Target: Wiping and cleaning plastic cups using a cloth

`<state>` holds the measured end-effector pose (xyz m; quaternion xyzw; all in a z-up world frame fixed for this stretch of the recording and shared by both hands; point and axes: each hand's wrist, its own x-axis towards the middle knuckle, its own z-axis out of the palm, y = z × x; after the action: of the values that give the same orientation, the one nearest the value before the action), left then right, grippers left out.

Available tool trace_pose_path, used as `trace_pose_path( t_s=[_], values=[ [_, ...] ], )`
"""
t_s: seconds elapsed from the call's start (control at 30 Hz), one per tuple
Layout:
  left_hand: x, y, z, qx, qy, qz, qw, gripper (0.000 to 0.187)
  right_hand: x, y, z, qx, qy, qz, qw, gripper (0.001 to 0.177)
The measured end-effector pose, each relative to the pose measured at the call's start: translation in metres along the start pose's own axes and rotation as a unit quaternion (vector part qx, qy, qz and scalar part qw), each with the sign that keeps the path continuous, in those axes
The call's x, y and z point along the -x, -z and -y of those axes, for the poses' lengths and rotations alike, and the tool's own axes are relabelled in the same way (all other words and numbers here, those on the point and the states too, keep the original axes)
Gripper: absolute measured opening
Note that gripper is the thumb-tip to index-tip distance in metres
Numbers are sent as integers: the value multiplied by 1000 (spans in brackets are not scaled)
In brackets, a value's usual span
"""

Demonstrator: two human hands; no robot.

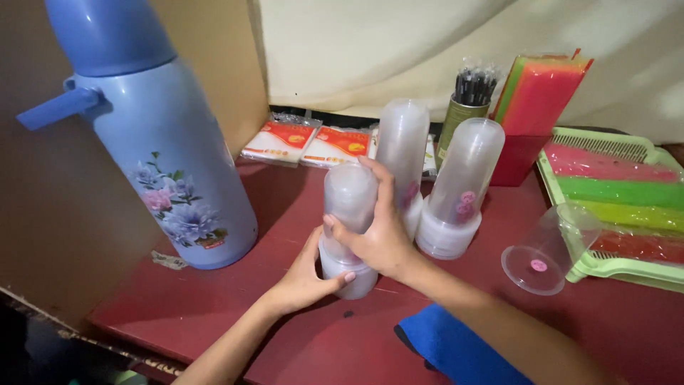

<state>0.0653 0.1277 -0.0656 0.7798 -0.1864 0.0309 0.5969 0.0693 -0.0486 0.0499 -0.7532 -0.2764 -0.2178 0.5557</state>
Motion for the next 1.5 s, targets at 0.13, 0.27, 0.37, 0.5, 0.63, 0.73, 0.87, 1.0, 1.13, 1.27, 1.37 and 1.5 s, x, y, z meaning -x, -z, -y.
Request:
trace_pose_path(
  t_s=[0.13,0.27,0.37,0.5,0.63,0.73,0.87,1.0,1.13,1.27,1.37,1.5],
  values=[
    [8,-1,-34,-35,-70,-10,997,106,-22,22,6,-48,114,-17,992,98],
    [10,-3,-31,-120,-1,-12,993,89,-33,62,69,-150,163,-126,967,109],
    [10,-1,-24,-155,-58,-43,985,94,-7,82,98,-211,114,-103,965,111],
    [19,-4,-27,-251,-218,-184,925,125,46,104,85,-187,12,-22,982,95],
    [34,-3,-58,-302,-351,-201,863,122,86,135,60,-340,-90,-57,934,64],
    [28,-19,-91,-340,-401,-184,830,137,113,150,32,-447,-154,-115,873,50],
    [18,-61,-142,-282,-307,117,901,109,131,144,17,-418,-292,-178,841,52],
    [7,-108,-148,103,-237,186,948,99,146,138,-5,-398,-255,-122,873,54],
    [-24,-110,-130,233,-160,137,949,75,167,145,-18,-57,-81,54,994,77],
    [-36,-95,-107,338,55,100,934,75,168,155,-14,368,71,302,876,87],
    [-37,-102,-89,412,133,179,883,72,169,163,-24,335,49,334,880,67],
    [-37,-115,-83,360,116,195,905,66,153,195,-15,264,-6,221,939,61]
  ],
)
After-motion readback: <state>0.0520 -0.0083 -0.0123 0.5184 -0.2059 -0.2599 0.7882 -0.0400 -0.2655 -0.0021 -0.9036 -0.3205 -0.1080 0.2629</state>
